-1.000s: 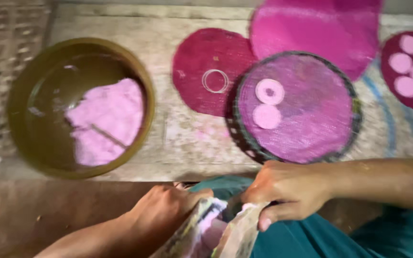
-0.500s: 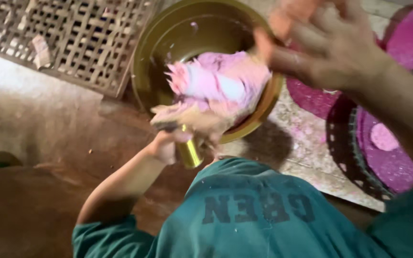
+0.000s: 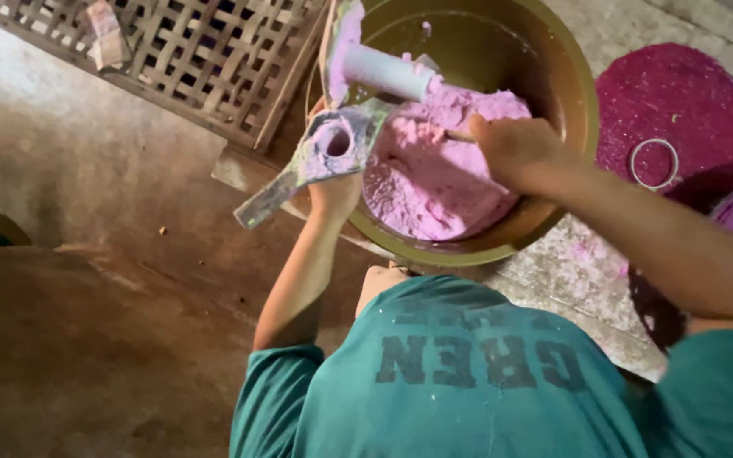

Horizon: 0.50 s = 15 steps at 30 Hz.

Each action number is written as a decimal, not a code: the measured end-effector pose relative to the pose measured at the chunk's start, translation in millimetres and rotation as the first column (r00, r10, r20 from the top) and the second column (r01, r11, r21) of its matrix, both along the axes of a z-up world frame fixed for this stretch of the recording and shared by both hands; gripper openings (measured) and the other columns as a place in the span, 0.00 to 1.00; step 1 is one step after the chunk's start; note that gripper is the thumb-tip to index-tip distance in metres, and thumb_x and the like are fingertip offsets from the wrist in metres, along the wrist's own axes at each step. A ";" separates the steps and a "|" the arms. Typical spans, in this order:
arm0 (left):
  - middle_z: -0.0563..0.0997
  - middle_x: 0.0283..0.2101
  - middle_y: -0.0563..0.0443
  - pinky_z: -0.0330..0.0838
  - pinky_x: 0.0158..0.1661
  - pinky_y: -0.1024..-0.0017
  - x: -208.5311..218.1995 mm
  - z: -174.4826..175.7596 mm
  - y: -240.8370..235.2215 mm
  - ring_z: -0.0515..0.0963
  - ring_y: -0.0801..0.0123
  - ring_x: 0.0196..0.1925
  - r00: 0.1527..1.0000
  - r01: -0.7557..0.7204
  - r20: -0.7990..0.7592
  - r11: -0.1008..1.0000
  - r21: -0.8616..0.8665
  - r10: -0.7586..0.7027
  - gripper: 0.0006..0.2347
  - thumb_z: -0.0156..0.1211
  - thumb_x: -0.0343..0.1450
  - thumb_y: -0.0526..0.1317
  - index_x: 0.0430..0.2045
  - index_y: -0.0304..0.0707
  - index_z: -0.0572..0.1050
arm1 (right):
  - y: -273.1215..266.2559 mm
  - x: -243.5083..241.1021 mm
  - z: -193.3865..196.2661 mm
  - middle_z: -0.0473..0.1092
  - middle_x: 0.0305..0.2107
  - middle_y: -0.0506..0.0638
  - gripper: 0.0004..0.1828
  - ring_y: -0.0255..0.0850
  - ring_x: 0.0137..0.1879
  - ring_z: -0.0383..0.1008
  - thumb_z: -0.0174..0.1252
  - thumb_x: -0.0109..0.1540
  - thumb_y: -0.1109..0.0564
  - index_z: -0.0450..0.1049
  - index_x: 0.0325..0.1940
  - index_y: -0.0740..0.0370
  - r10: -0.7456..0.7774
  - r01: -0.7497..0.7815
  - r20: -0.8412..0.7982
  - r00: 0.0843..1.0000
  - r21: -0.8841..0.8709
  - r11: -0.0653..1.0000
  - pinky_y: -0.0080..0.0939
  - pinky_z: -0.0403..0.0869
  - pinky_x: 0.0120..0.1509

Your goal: The person scoops pink dough from a large bowl using a wooden paddle and presses it into a circular metal mold on a tray. They repeatedly form round dough pieces and arrange them on the tray.

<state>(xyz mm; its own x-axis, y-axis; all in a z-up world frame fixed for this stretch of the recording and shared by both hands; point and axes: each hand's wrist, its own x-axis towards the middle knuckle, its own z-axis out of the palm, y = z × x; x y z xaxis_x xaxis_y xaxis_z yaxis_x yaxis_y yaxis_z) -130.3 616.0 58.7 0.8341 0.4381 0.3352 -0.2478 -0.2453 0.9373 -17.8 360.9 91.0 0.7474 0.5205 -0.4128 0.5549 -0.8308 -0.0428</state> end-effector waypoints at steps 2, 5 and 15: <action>0.81 0.44 0.49 0.74 0.46 0.74 3.7 4.4 0.3 0.79 0.70 0.43 1.000 0.014 0.010 0.999 -0.035 -0.014 0.13 0.63 0.71 0.30 0.49 0.30 0.74 | 0.3 -0.2 15.0 0.78 0.41 0.58 0.17 0.57 0.43 0.81 0.46 0.67 0.56 0.70 0.59 0.51 0.191 -0.191 -0.055 0.980 0.001 0.982 0.58 0.77 0.43; 0.80 0.48 0.48 0.74 0.48 0.73 1.4 5.3 -0.3 0.79 0.69 0.46 0.999 0.038 0.010 0.999 -0.027 -0.038 0.13 0.65 0.71 0.30 0.50 0.31 0.75 | 17.8 -24.1 15.3 0.76 0.41 0.58 0.28 0.56 0.42 0.81 0.44 0.67 0.59 0.65 0.69 0.37 0.286 -0.299 -0.142 0.948 -0.077 0.951 0.56 0.77 0.43; 0.76 0.59 0.44 0.73 0.58 0.68 4.4 2.4 4.0 0.78 0.61 0.58 0.997 0.068 0.032 0.989 0.129 -0.073 0.11 0.67 0.70 0.30 0.46 0.33 0.79 | -42.6 -91.6 44.0 0.78 0.41 0.59 0.29 0.53 0.42 0.81 0.48 0.61 0.58 0.65 0.69 0.47 0.325 -0.238 -0.253 0.911 0.319 0.917 0.51 0.79 0.44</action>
<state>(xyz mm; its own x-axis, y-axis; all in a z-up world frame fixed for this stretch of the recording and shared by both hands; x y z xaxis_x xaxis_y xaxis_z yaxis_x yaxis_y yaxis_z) -125.9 620.0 61.1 0.8476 0.3303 0.4153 -0.3020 -0.3433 0.8894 -109.4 318.2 134.9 0.4189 0.8153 -0.3998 0.6892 -0.5721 -0.4446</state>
